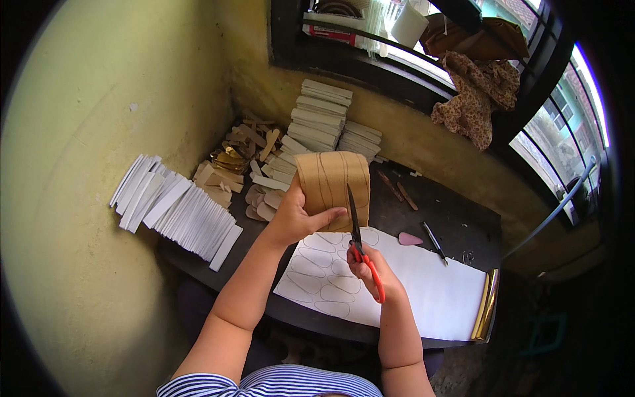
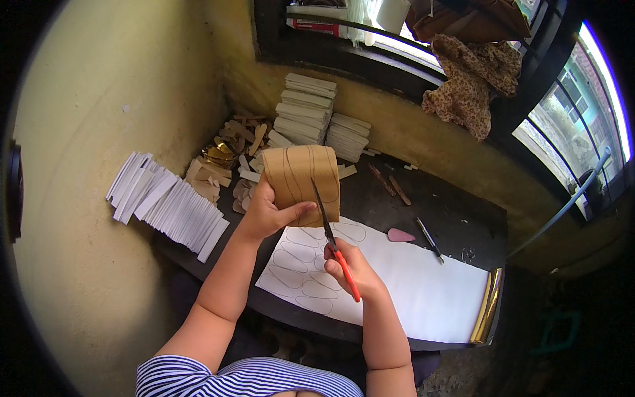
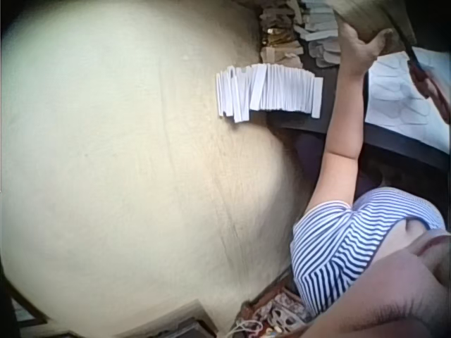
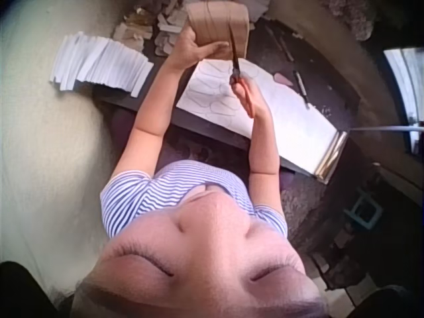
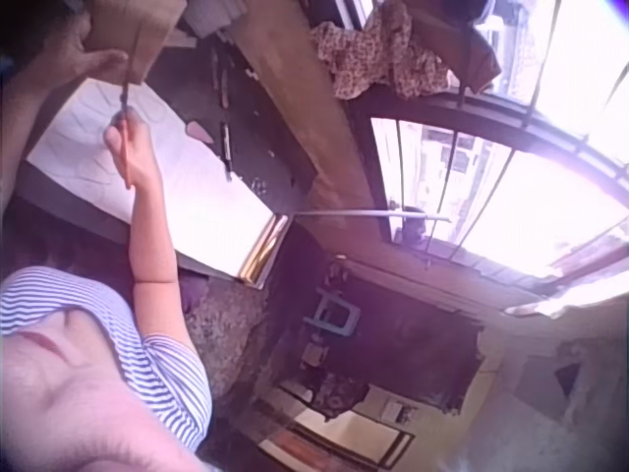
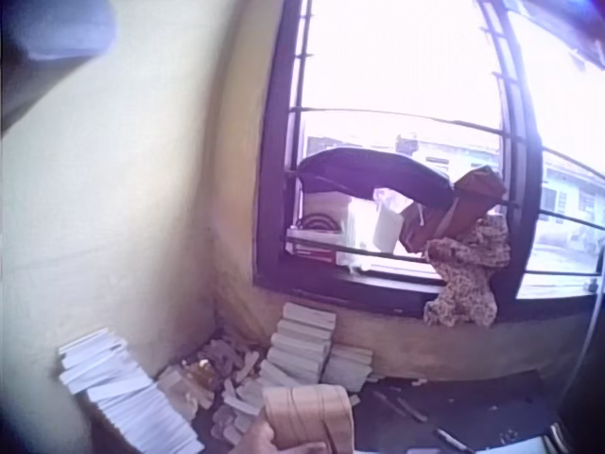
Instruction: The person uses red-handled scissors to cut a stack of brown paper sheets into curved shapes. They hold the stack in their left hand and cut along a pre-drawn outline, periodically adjusting the paper's position to complete the shape.
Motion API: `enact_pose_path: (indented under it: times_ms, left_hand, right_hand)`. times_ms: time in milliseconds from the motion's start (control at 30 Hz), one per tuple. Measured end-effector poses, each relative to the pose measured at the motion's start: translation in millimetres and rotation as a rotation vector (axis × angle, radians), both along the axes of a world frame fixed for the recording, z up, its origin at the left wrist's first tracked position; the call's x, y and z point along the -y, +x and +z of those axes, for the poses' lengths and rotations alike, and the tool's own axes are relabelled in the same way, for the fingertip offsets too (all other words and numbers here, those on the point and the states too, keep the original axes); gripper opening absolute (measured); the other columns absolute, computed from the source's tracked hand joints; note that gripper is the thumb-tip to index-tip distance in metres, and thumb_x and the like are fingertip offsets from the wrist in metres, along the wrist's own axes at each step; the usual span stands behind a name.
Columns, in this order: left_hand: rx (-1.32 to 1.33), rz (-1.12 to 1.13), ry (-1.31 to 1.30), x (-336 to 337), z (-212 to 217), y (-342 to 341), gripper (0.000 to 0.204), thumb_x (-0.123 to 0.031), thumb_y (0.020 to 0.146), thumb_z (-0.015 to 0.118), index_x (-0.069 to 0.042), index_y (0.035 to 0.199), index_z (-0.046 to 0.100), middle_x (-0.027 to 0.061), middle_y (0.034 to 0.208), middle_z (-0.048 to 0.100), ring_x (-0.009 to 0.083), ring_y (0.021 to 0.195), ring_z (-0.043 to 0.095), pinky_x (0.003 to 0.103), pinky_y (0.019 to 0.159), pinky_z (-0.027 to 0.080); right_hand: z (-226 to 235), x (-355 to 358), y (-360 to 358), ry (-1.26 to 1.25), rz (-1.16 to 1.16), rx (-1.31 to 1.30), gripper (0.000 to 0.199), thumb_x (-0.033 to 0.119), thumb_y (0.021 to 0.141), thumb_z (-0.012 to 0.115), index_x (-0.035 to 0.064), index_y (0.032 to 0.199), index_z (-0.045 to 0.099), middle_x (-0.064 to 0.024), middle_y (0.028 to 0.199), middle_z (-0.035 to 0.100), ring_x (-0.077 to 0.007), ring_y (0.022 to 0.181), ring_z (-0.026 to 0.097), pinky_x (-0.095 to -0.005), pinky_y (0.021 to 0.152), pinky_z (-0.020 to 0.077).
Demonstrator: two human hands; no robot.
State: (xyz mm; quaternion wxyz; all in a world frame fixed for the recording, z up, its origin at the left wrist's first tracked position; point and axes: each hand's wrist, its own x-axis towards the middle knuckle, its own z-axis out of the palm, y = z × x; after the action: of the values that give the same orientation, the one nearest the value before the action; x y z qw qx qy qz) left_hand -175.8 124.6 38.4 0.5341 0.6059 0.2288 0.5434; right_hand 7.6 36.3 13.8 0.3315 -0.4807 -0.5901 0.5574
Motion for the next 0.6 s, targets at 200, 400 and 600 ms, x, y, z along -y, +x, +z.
enact_pose_path:
  times_ms: [200, 400, 600]
  left_hand:
    - [0.001, 0.017, -0.069, -3, -2, -3, 0.069, -0.001, 0.07, 0.07, -0.004, 0.125, 0.028, 0.0093, 0.116, 0.047, 0.0159, 0.107, 0.048, 0.03, 0.089, 0.042]
    - [-0.012, 0.035, -0.029, -2, -1, -2, 0.067, -0.001, 0.071, 0.07, -0.003, 0.124, 0.029, 0.0093, 0.115, 0.048, 0.016, 0.107, 0.048, 0.03, 0.089, 0.042]
    - [-0.004, 0.022, -0.044, -2, 0, 0, 0.066, -0.002, 0.071, 0.069, -0.003, 0.124, 0.029, 0.0088, 0.115, 0.048, 0.0156, 0.106, 0.048, 0.03, 0.089, 0.041]
  right_hand:
    - [-5, -1, 0, 0.066, 0.046, 0.016, 0.07, 0.07, 0.073, 0.045, 0.001, 0.085, 0.046, -0.0034, 0.063, 0.045, -0.0139, 0.059, 0.042, -0.0276, 0.054, 0.0374]
    - [-14, -2, 0, 0.07, 0.056, -0.012, 0.071, 0.072, 0.074, 0.038, 0.0025, 0.084, 0.045, -0.0047, 0.068, 0.045, -0.0145, 0.063, 0.043, -0.0271, 0.055, 0.0374]
    - [-5, 0, -7, 0.023, 0.015, -0.068, 0.076, 0.081, 0.064, 0.037, 0.0059, 0.079, 0.039, 0.0017, 0.062, 0.031, -0.0091, 0.054, 0.028, -0.0226, 0.048, 0.0261]
